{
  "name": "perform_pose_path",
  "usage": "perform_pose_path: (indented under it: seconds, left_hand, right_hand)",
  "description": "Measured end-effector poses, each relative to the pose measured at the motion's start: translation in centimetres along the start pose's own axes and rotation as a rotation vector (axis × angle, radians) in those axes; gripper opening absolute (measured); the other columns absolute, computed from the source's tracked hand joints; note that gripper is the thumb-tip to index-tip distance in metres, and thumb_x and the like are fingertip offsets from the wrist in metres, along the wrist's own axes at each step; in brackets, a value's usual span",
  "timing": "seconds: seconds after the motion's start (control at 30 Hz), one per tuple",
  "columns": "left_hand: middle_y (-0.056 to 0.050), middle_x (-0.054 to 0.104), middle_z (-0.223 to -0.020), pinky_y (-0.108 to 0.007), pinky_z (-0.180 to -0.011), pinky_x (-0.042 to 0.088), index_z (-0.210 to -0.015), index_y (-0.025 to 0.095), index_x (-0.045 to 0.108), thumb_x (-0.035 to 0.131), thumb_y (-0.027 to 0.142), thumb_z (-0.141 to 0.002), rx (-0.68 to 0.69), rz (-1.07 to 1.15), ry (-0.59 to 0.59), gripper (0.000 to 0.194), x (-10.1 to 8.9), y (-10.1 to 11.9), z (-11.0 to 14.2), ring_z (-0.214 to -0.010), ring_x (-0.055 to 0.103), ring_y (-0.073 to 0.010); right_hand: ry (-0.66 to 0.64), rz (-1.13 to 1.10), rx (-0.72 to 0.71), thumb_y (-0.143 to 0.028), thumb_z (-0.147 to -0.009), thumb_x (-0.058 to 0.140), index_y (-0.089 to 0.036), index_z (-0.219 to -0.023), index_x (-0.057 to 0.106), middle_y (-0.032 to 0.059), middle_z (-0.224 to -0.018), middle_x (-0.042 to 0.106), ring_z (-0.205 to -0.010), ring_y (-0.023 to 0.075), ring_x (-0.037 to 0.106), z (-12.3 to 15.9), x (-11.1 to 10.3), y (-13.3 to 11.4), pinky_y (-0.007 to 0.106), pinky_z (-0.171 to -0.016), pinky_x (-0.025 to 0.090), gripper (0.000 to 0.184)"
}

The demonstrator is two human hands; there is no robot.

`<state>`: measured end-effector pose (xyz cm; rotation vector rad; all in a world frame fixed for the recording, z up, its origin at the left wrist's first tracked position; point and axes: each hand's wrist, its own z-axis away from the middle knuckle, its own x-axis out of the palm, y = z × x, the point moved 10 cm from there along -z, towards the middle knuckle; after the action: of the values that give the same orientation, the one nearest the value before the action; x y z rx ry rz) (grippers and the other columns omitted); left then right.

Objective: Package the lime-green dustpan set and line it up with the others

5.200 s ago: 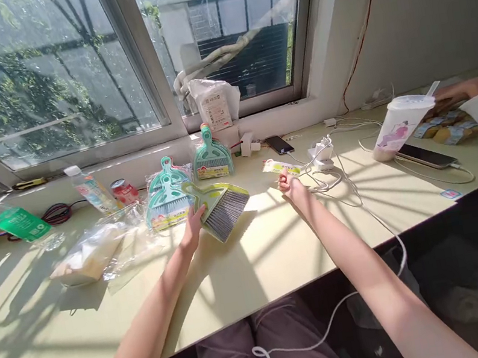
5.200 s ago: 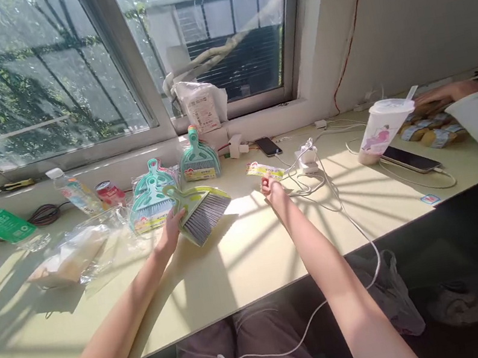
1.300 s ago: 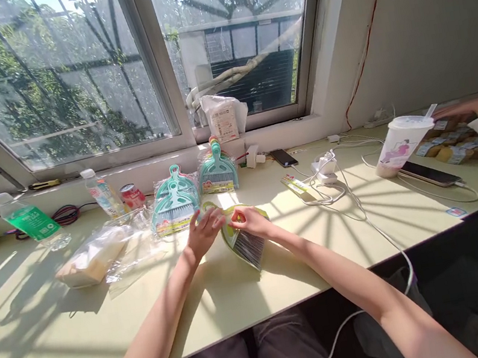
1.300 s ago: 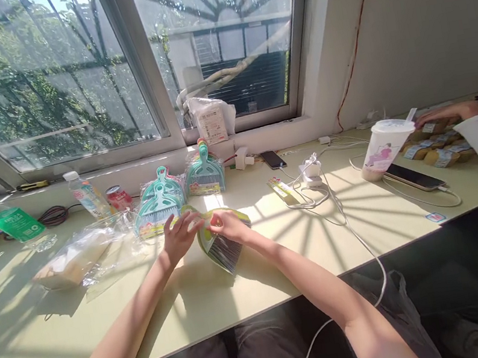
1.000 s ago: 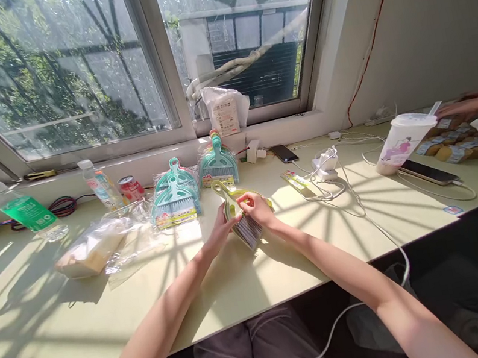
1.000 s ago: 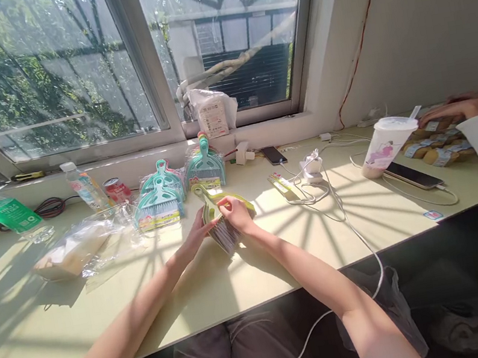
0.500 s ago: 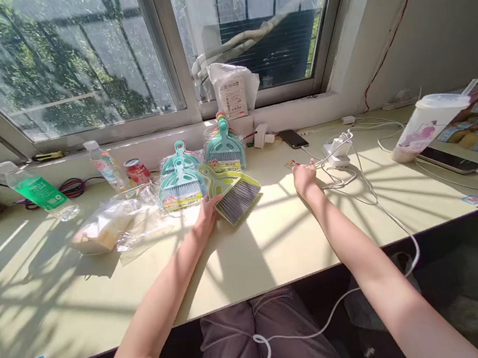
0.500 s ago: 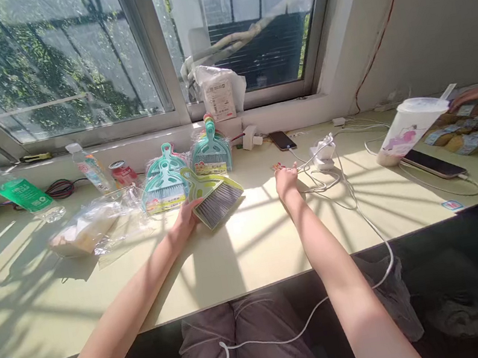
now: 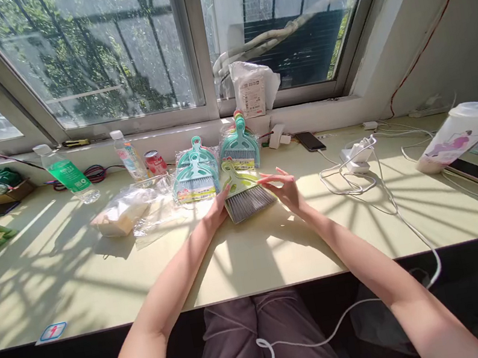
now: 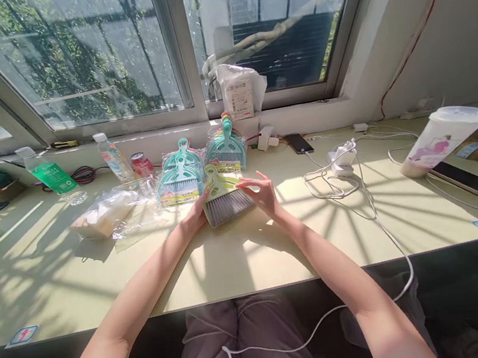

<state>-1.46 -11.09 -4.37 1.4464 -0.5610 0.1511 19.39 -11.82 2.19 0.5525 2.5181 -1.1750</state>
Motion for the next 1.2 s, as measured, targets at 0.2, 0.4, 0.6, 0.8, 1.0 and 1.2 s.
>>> perform_pose_path:
  seconds: [0.2, 0.4, 0.6, 0.8, 1.0, 1.2]
  left_hand:
    - [-0.014, 0.083, -0.126, -0.058, -0.120, 0.058, -0.132, 0.018, 0.071, 0.092, 0.033, -0.086, -0.007, -0.018, -0.001, 0.052, -0.3, -0.5, -0.5, -0.125, 0.077, -0.0364]
    - [-0.011, 0.084, -0.122, -0.060, -0.124, 0.054, -0.129, 0.022, 0.075, 0.093, 0.009, -0.071, 0.063, -0.108, -0.069, 0.062, -0.4, -0.6, -0.9, -0.128, 0.076, -0.0381]
    - [-0.009, 0.084, -0.122, -0.063, -0.118, 0.057, -0.143, 0.027, 0.072, 0.094, 0.010, -0.068, 0.133, -0.101, -0.102, 0.080, -0.3, 0.1, -0.8, -0.126, 0.078, -0.0387]
    - [-0.011, 0.082, -0.131, -0.061, -0.124, 0.050, -0.147, 0.024, 0.068, 0.095, 0.013, -0.061, 0.222, -0.099, 0.006, 0.091, -0.8, 2.0, -0.7, -0.140, 0.069, -0.0413]
    - [-0.011, 0.083, -0.127, -0.059, -0.121, 0.052, -0.144, 0.028, 0.070, 0.102, 0.023, -0.058, 0.256, -0.140, 0.002, 0.092, 0.5, 2.2, -0.1, -0.134, 0.070, -0.0429]
    - [-0.019, 0.080, -0.126, -0.054, -0.105, 0.060, -0.130, 0.020, 0.070, 0.086, 0.047, -0.096, 0.184, -0.534, 0.103, 0.046, -1.2, 8.2, 1.0, -0.121, 0.075, -0.0408]
  right_hand:
    - [-0.346, 0.082, -0.119, -0.003, -0.085, 0.065, -0.034, -0.090, 0.088, -0.0012, -0.102, 0.090, -0.135, 0.0349, 0.078, 1.2, 5.1, -0.9, 0.080, -0.140, 0.013, 0.039]
    - [-0.352, 0.134, -0.066, 0.000, -0.086, 0.060, -0.033, -0.094, 0.090, 0.0023, -0.108, 0.090, -0.132, 0.0384, 0.079, 1.2, 4.2, 0.3, 0.084, -0.137, 0.015, 0.045]
    - [-0.335, 0.028, -0.010, -0.014, -0.090, 0.069, -0.036, -0.092, 0.089, 0.0022, -0.109, 0.090, -0.131, 0.0390, 0.080, 1.5, 4.7, 0.2, 0.081, -0.138, 0.017, 0.030]
    - [0.151, -0.216, 0.238, -0.053, -0.085, 0.084, -0.031, -0.128, 0.077, 0.0127, -0.159, 0.070, -0.157, 0.0391, 0.057, 1.4, 0.6, 2.2, 0.073, -0.138, 0.028, 0.049]
    - [0.019, -0.728, 0.700, -0.062, -0.069, 0.096, -0.029, -0.101, 0.066, 0.0142, -0.118, 0.085, -0.121, 0.0396, 0.081, 3.8, 6.6, 5.7, 0.059, -0.108, 0.068, 0.056]
    - [0.027, -0.712, 0.603, -0.052, -0.071, 0.097, -0.031, -0.100, 0.064, 0.0078, -0.102, 0.087, -0.108, 0.0355, 0.086, 2.8, 3.8, 6.0, 0.056, -0.093, 0.075, 0.049]
